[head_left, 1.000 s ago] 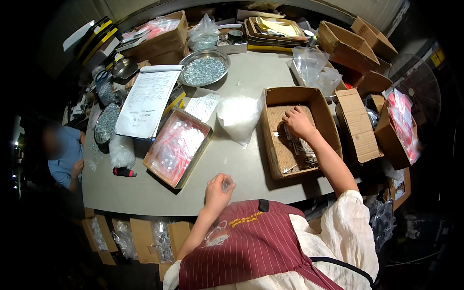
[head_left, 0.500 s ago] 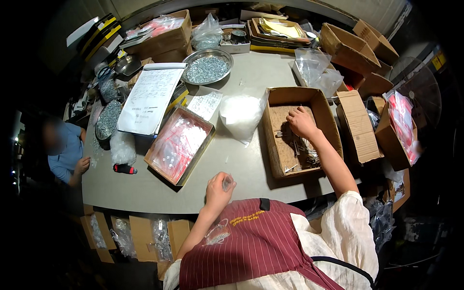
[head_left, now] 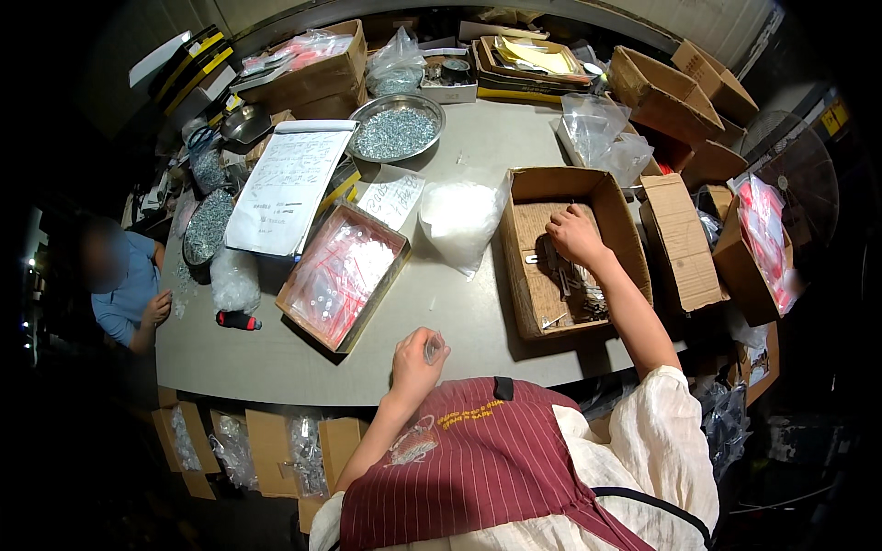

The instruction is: The person repeatedly picks small metallic components from a cardboard box and places them into clear plastic bags on a cluttered work table. The person handles the items one at a time and sets the filled bags aside.

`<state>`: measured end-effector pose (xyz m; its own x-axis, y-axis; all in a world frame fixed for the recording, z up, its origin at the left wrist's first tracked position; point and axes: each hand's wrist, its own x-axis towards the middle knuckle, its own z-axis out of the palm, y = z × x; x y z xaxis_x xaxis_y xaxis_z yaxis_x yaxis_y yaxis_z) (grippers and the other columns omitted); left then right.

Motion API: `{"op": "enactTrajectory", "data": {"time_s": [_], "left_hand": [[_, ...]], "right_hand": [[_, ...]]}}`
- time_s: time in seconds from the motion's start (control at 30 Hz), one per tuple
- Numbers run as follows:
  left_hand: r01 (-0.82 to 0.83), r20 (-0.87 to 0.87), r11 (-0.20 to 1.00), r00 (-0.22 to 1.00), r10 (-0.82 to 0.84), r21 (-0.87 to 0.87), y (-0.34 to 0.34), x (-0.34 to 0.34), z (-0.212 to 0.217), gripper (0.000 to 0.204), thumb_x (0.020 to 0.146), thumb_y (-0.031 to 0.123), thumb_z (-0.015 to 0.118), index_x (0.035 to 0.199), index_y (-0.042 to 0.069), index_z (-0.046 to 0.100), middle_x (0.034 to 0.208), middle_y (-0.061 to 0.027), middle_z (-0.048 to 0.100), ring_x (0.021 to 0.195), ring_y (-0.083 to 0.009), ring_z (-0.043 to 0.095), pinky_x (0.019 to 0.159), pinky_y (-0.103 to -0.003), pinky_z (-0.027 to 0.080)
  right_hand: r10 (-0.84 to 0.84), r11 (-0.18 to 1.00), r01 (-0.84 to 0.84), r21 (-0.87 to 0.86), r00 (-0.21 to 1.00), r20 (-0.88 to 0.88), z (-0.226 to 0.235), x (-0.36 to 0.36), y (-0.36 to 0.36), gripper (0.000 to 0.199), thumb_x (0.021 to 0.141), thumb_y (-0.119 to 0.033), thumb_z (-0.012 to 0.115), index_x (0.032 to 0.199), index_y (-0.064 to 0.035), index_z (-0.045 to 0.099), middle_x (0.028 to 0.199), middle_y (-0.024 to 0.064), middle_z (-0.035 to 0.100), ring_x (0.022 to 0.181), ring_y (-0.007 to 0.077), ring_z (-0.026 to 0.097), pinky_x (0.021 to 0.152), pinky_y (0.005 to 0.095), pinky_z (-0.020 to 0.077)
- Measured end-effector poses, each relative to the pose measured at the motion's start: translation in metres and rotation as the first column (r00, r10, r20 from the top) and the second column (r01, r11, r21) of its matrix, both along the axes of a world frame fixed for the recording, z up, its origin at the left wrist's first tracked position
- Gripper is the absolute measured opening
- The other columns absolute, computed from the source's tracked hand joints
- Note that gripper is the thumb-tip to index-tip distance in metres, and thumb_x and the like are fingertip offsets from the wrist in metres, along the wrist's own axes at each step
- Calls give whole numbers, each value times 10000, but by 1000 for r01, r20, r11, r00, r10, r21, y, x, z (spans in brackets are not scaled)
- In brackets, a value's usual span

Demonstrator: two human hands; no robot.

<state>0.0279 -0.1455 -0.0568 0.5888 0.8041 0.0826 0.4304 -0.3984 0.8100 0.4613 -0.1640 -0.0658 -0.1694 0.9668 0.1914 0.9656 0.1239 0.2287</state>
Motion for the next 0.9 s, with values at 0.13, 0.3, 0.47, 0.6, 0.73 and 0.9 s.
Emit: {"op": "enactTrajectory", "data": {"time_s": [0.13, 0.3, 0.47, 0.6, 0.73, 0.9], "left_hand": [[9, 3, 1000, 1000, -9, 5, 0, 1, -1, 199, 817, 86, 776, 909, 44, 605, 851, -103, 690, 856, -336, 665, 823, -432, 485], [0, 19, 1000, 1000, 0, 0, 0, 1, 0, 198, 817, 82, 775, 906, 45, 601, 847, -103, 687, 855, -339, 663, 818, -434, 486], [-29, -7, 999, 1000, 29, 19, 3, -1, 0, 189, 823, 75, 764, 906, 49, 597, 847, -98, 683, 853, -345, 659, 829, -432, 481], [35, 12, 998, 999, -35, 50, 7, 4, 1, 180, 823, 68, 754, 909, 49, 597, 847, -102, 680, 855, -353, 657, 838, -432, 478], [38, 20, 998, 999, -39, 46, 3, 6, 7, 175, 824, 64, 748, 912, 49, 599, 853, -106, 681, 866, -354, 656, 841, -433, 479], [-5, 36, 1000, 999, 4, 28, 7, 12, 10, 170, 829, 63, 747, 914, 46, 601, 864, -110, 684, 882, -351, 659, 846, -438, 485]], "right_hand": [[12, 1000, -12, 18, 1000, -6, -1, -2, 1, 73, 808, -123, 608, 816, -101, 677, 864, 65, 635, 918, 237, 638, 931, 394, 433], [51, 997, -51, 64, 999, 2, 7, -6, 6, 60, 791, -143, 654, 803, -86, 642, 866, 74, 589, 915, 255, 602, 928, 408, 434], [13, 987, -15, 163, 1000, 16, 47, -26, 6, 51, 750, -144, 643, 758, -94, 648, 850, 69, 592, 900, 243, 600, 936, 398, 427], [54, 993, -64, 98, 993, 101, 51, -6, 9, 75, 718, -127, 663, 778, -80, 660, 856, 73, 594, 914, 245, 602, 932, 391, 433], [52, 987, -61, 148, 996, 66, 83, 1, 2, 111, 720, -126, 682, 818, -84, 654, 876, 71, 597, 930, 245, 601, 953, 398, 439], [-37, 828, 369, 422, 788, -615, 99, 6, -23, 139, 770, -56, 718, 903, -27, 688, 818, 47, 645, 794, 212, 583, 818, 334, 460]]}}
